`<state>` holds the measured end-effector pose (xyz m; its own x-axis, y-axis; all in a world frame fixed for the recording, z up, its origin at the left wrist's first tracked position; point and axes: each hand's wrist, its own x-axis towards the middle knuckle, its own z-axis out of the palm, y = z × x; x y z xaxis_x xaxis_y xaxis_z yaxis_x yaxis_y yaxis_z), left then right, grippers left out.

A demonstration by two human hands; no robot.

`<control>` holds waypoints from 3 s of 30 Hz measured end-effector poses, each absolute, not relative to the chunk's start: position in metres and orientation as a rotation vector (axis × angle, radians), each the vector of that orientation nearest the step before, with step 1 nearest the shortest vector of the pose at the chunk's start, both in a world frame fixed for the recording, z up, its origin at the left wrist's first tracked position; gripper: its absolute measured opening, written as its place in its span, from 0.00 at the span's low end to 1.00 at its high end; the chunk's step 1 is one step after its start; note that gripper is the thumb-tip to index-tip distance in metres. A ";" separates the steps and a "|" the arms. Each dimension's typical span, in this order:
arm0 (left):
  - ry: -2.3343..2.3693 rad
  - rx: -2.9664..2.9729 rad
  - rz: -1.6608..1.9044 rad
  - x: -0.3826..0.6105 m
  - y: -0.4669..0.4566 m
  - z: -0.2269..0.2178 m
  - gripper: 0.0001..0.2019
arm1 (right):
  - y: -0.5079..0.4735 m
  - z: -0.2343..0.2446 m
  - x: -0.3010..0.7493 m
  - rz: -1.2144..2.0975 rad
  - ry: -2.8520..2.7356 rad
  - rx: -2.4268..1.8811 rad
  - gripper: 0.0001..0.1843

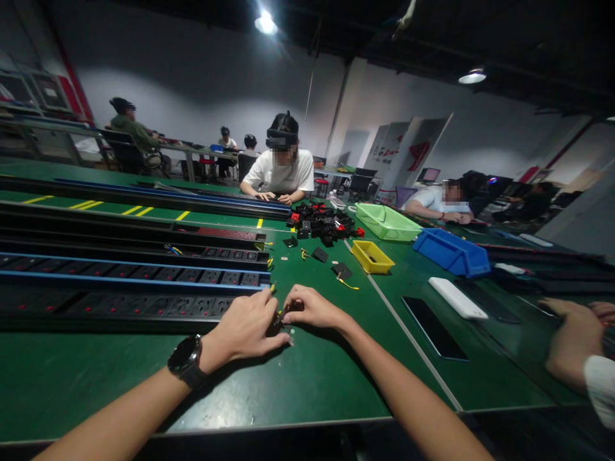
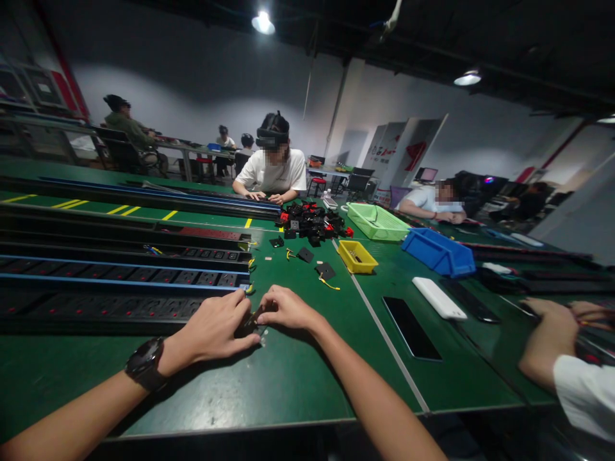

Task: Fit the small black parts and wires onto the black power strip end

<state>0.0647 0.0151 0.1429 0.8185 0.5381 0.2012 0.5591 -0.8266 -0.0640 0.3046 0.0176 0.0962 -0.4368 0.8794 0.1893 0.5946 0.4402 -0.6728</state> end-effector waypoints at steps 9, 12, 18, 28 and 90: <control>-0.905 -2.832 -0.295 0.067 0.016 0.137 0.08 | 0.012 0.089 0.290 0.435 -2.159 -1.272 0.03; -0.922 -2.821 -0.308 0.068 0.016 0.135 0.08 | 0.010 0.091 0.290 0.411 -2.181 -1.290 0.03; -0.937 -2.800 -0.319 0.069 0.016 0.134 0.09 | 0.011 0.093 0.290 0.414 -2.208 -1.322 0.04; -0.952 -2.802 -0.285 0.069 0.016 0.135 0.09 | 0.010 0.099 0.290 0.454 -2.235 -1.358 0.04; -0.873 -2.840 -0.290 0.069 0.017 0.136 0.06 | 0.040 0.094 0.323 1.496 -0.645 -1.022 0.18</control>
